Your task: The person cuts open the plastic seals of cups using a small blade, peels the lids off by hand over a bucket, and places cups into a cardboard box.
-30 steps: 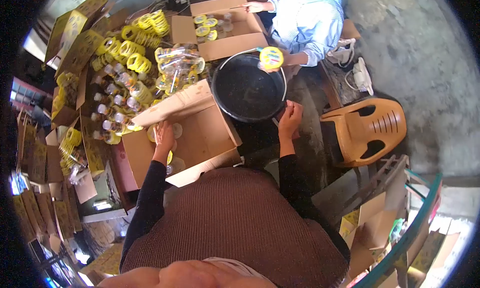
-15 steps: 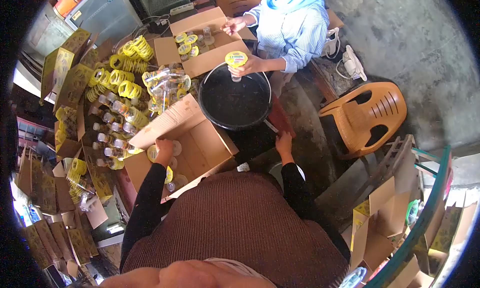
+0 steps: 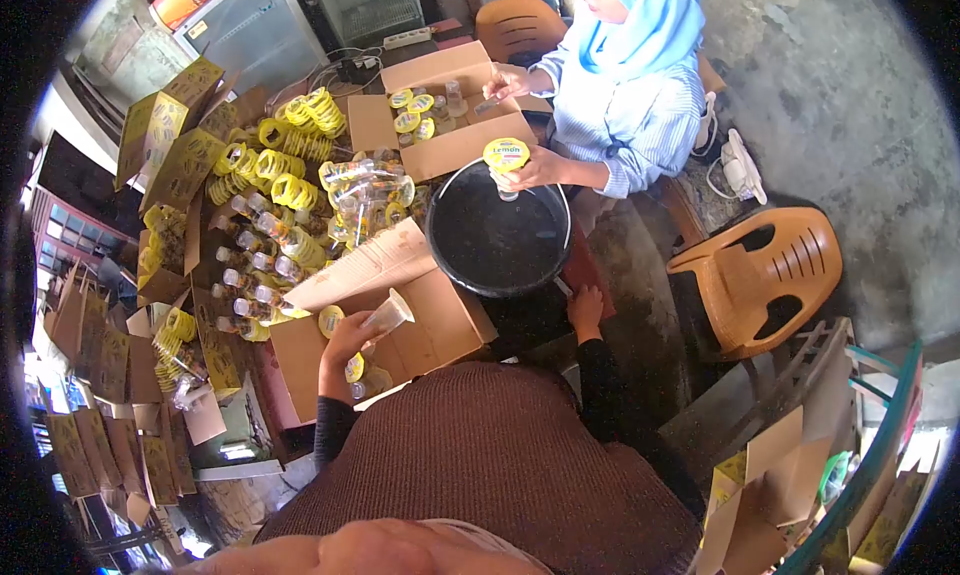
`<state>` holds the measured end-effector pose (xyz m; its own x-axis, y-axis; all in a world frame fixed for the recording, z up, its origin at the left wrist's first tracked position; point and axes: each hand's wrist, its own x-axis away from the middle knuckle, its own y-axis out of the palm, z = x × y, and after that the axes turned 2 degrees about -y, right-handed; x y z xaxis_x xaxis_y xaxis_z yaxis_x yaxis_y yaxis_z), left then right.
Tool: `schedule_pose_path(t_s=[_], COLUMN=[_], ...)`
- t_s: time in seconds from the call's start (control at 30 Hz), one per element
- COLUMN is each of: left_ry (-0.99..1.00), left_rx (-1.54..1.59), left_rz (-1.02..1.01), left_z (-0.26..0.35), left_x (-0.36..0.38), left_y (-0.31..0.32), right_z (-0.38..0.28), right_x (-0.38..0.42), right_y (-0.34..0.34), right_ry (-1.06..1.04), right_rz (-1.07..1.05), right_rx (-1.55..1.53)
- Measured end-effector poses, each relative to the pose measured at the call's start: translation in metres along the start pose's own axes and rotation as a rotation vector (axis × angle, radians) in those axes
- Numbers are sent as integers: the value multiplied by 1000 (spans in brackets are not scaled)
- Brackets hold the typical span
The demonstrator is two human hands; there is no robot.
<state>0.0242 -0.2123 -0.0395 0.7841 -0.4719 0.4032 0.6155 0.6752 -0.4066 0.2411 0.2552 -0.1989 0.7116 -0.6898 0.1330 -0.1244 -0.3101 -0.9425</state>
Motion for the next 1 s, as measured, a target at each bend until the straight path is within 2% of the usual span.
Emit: schedule_pose_path(t_s=[0.03, 0.07, 0.13, 0.17, 0.23, 0.33, 0.53, 0.6, 0.63, 0.73, 0.8, 0.87, 0.93, 1.0], left_ry=[-52, -56, -15, -18, 133, 229, 284, 279, 350, 451, 431, 390, 423, 324], left_rx=[165, 169, 542, 546, 667, 800, 791, 688, 643, 786, 792, 811, 823, 799], left_rz=[-92, -84, -161, -151, -106, -133, -135, -274, -318, -331, -326, -311, -312, -299], left_z=[19, 20, 20, 23, 39, 68, 124, 135, 137, 153, 163, 170, 169, 169], left_x=[13, 17, 27, 30, 37, 37, 10, -4, -14, -32, -39, -46, -56, -63], left_y=[-2, -2, -1, 1, 9, 20, 54, 65, 72, 98, 108, 118, 130, 139], right_z=[1, 4, 14, 18, 24, 32, 29, 24, 25, 32, 39, 39, 43, 53], right_x=[-3, -6, -14, -15, -15, -21, -29, -32, -35, -30, -31, -27, -24, -22], right_y=[5, 9, 25, 33, 42, 45, 32, 25, 25, 32, 27, 4, -27, -60], right_ry=[19, 10, -5, -14, -129, -147, -127, -96, -60, -180, -212, -243, -174, -196], right_rz=[-13, -17, -32, -36, 260, 201, 38, -39, -117, -6, -6, -8, -79, -82], right_rx=[0, 1, 29, 30, -5, 7, 29, 13, -4, -11, -44, -73, -120, -167])
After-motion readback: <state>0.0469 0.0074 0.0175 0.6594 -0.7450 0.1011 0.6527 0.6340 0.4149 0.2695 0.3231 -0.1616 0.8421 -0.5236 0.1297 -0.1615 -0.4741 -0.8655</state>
